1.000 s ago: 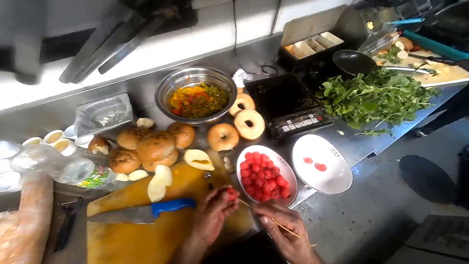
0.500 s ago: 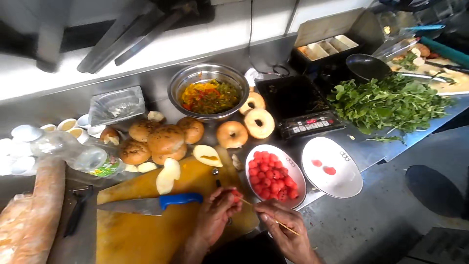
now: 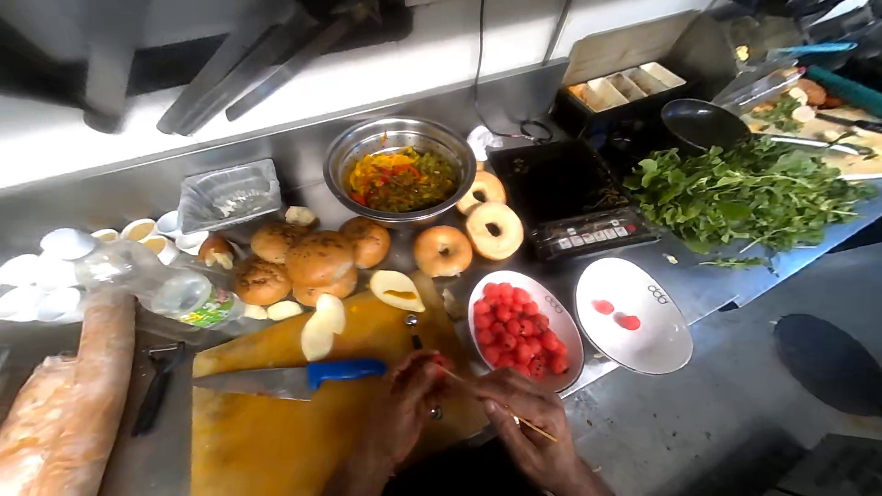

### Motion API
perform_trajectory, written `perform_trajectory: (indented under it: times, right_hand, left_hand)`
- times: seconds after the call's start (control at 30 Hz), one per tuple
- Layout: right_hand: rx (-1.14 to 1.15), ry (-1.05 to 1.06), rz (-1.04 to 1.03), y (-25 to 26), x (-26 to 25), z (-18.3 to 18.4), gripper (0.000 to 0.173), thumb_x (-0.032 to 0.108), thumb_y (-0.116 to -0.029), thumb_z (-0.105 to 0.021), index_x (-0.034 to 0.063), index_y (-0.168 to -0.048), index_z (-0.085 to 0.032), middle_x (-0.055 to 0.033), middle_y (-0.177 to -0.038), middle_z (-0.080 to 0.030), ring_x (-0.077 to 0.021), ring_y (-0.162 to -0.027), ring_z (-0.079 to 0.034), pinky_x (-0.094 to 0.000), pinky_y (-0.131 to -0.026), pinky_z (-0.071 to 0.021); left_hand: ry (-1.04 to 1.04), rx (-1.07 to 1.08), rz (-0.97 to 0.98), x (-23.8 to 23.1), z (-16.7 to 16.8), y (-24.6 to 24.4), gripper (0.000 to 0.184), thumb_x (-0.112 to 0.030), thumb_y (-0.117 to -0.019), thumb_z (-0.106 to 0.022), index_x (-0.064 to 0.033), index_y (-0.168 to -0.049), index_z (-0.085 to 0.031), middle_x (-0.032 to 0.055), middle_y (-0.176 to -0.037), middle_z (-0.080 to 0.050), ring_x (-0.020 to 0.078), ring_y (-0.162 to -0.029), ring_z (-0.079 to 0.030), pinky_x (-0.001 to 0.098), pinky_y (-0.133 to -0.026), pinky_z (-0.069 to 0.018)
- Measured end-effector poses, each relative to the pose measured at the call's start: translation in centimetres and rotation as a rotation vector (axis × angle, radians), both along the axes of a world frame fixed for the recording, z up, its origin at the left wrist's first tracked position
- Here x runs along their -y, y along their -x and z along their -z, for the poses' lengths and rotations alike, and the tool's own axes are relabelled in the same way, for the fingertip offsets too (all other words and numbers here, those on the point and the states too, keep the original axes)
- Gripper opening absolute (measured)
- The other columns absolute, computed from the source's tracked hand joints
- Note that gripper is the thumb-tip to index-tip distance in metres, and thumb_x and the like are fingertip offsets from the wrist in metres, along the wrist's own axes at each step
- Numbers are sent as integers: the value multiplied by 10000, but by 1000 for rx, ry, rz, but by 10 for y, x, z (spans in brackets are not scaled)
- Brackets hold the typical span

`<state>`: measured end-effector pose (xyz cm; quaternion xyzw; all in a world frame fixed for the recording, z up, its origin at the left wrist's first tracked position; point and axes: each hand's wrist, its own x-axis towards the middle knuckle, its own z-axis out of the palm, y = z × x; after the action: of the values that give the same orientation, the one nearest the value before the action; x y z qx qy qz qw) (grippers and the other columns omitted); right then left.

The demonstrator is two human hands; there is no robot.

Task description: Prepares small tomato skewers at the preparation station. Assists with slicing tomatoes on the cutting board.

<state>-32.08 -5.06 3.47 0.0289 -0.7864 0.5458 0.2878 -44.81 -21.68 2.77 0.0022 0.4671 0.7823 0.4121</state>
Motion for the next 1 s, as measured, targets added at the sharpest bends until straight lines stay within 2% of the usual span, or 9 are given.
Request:
perform_trajectory:
  times: [0.27,0.43,0.6,0.73,1.0]
  right_hand:
    - [58,23,47,7,6,9,268,224,-1067,-552,72,-1155,-755,-67,-1075,-747,-121,-999,-702,-290,-886,-599]
    - [37,65,-50,8,7,8,271,224,-1067,-555,62,-1156,-754,-91,-1083,-750,-154,-1002,-707,-319,-896,-598]
    - [65,71,8,8,8,10,266,208,-1061,-558,53,-1152,-754,-88,-1092,-750,-159,-1014,-709,-332,-902,-605]
    - [47,88,-25,4,10,8,272,215,-1064,-552,53,-1144,-756,-96,-1089,-752,-165,-1008,-713,-336,-899,-607]
    - [58,92,-42,2,16,9,272,218,-1066,-550,60,-1154,-753,-88,-1082,-753,-150,-996,-710,-319,-891,-603]
  left_hand:
    - [-62,64,-51,12,-4,2,188,-93,-1008,-602,-9,-1174,-630,158,-1069,-716,222,-896,-731,357,-823,-626]
    - [-64,62,-50,15,-1,3,198,-108,-1010,-605,-1,-1174,-631,175,-1082,-716,232,-912,-732,365,-830,-626]
    - [-127,73,-36,18,1,5,197,-122,-1003,-634,-9,-1164,-647,171,-1088,-711,230,-907,-730,367,-835,-625]
    - [-113,73,-44,20,2,5,198,-119,-1019,-600,-4,-1178,-626,172,-1090,-711,231,-922,-730,361,-839,-625]
    - [-111,73,-52,22,3,3,227,-102,-984,-654,-7,-1187,-620,180,-1104,-708,246,-936,-729,374,-848,-623]
